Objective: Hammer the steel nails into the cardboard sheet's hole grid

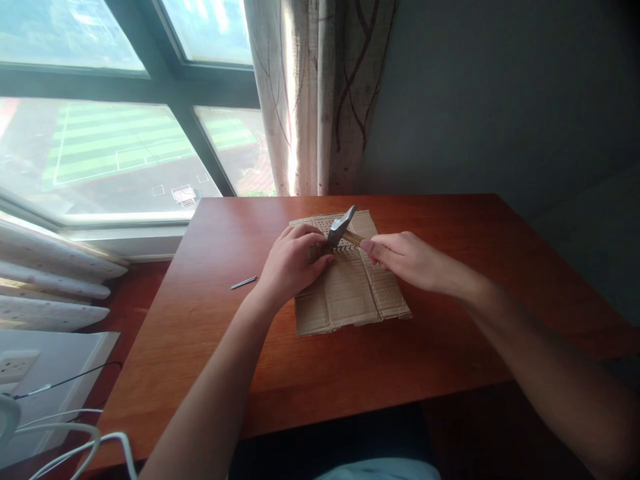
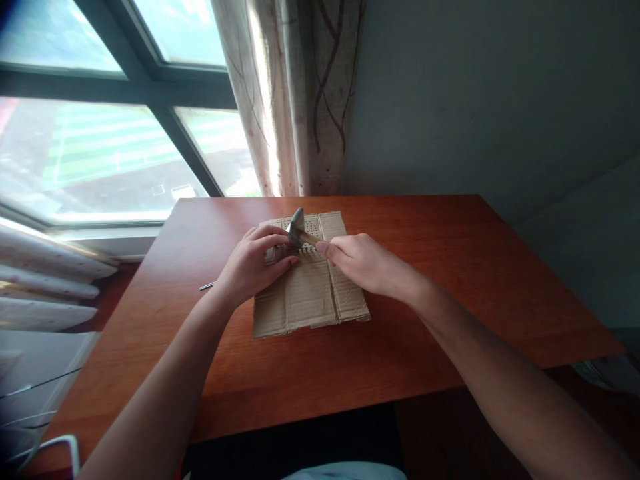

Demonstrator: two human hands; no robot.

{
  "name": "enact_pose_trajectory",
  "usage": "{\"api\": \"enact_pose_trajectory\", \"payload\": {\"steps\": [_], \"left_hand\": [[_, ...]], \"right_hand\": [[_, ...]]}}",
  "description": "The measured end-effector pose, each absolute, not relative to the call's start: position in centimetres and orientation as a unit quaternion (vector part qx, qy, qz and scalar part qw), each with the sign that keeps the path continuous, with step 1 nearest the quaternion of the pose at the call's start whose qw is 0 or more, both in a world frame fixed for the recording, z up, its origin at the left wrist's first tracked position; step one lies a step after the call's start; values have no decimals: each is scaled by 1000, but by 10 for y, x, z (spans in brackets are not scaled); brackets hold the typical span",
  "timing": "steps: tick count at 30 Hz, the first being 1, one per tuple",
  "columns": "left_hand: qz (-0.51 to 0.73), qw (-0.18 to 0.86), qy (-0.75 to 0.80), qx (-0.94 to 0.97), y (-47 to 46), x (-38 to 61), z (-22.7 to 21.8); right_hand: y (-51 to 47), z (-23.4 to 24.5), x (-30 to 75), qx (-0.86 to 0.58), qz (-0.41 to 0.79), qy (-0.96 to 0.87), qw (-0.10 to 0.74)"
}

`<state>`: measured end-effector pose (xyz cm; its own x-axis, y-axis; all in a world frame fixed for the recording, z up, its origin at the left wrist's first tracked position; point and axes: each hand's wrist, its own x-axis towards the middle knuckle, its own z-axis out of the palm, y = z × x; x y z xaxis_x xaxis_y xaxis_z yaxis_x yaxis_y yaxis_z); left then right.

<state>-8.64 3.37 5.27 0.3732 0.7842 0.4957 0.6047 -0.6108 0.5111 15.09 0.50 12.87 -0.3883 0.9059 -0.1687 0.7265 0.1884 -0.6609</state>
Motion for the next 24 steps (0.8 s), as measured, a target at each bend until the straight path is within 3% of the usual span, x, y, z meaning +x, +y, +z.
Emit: {"api": "enact_pose_trajectory", "payload": {"steps": [19,24], "left_hand": [[358,126,431,819,33,-86,54],[353,125,428,822,32,-86,56]], "right_hand": [[3,129,150,-536,348,-757,138],[2,131,156,-522,360,-745,207]]}}
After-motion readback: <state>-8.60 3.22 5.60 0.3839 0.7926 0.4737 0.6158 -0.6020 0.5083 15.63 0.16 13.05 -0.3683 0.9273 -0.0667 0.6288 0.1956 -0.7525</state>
